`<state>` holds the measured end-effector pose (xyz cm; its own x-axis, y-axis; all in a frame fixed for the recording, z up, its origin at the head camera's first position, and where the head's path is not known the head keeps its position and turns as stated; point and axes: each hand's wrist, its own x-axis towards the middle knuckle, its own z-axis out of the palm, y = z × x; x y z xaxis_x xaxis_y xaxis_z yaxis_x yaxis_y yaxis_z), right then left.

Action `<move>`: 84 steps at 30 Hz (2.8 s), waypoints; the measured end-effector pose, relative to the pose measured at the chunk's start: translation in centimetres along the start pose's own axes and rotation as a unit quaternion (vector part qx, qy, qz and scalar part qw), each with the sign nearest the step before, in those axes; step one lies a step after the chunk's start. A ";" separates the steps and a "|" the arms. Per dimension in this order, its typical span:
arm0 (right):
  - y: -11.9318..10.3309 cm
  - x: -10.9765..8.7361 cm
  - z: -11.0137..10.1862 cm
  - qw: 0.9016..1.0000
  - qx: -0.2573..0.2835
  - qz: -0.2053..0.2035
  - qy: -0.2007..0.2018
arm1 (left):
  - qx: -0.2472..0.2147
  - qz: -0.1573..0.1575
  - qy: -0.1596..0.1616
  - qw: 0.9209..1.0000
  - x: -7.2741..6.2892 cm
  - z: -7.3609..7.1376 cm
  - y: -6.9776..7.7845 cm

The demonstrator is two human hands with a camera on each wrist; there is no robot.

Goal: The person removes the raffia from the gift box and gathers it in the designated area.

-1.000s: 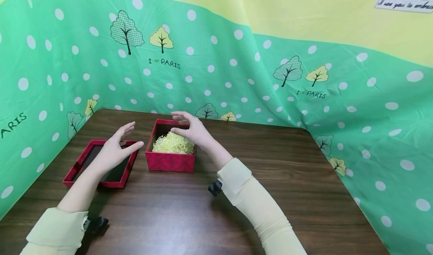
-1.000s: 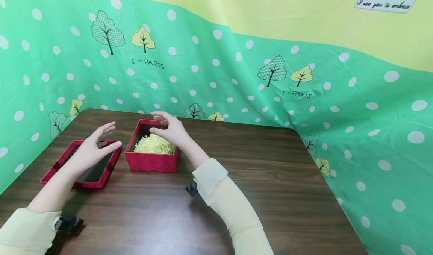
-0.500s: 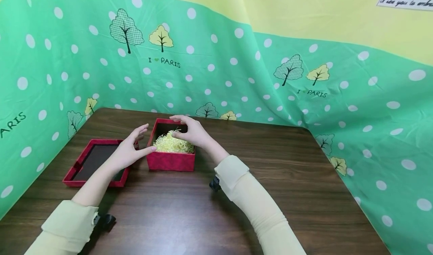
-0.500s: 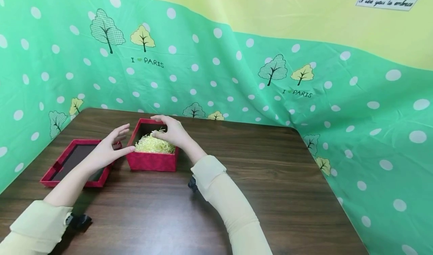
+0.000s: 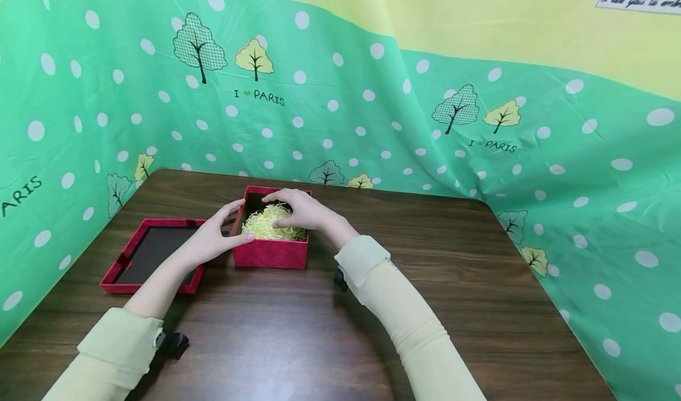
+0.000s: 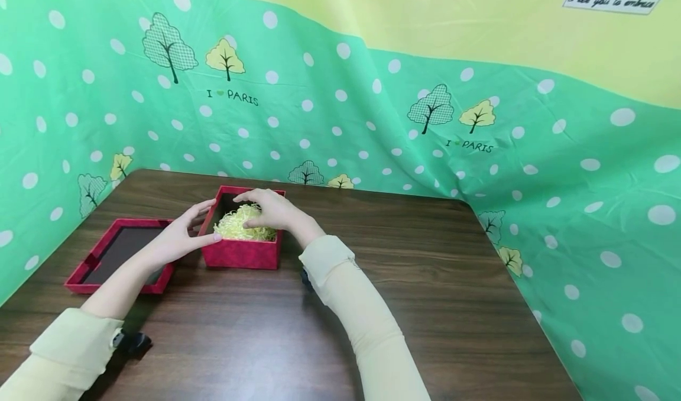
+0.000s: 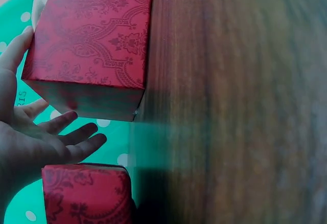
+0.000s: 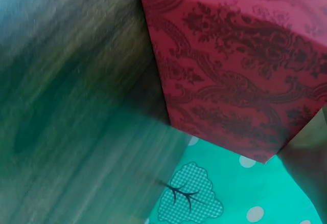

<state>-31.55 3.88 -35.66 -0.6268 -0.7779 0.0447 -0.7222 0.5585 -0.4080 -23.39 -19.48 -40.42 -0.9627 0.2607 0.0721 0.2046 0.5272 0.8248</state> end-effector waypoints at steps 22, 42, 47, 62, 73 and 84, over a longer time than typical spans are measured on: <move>0.0 1.7 0.2 0.993 -0.064 -0.044 -0.087 | -0.002 -0.012 -0.006 1.000 0.1 0.0 -0.2; -0.2 1.8 0.5 0.991 -0.102 -0.046 -0.075 | -0.009 -0.032 -0.006 0.999 -0.1 0.3 -0.2; -0.1 1.7 0.5 0.992 -0.101 -0.046 -0.065 | -0.012 -0.032 -0.008 0.999 -0.2 0.3 0.0; -0.9 1.3 -0.8 0.992 -0.094 -0.058 -0.056 | -0.017 -0.035 -0.011 0.999 -0.3 0.4 0.1; -1.2 1.4 -1.9 0.989 -0.120 -0.077 -0.032 | -0.018 -0.036 -0.017 0.999 -0.4 0.1 0.2; -1.7 1.3 -3.3 0.994 -0.085 -0.067 -0.031 | -0.013 -0.027 -0.017 0.999 -0.4 0.0 0.5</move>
<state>-32.11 2.93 -31.88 -0.5069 -0.8615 0.0300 -0.8400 0.4858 -0.2416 -22.89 -19.33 -39.97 -0.9656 0.2598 0.0087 0.1474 0.5195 0.8417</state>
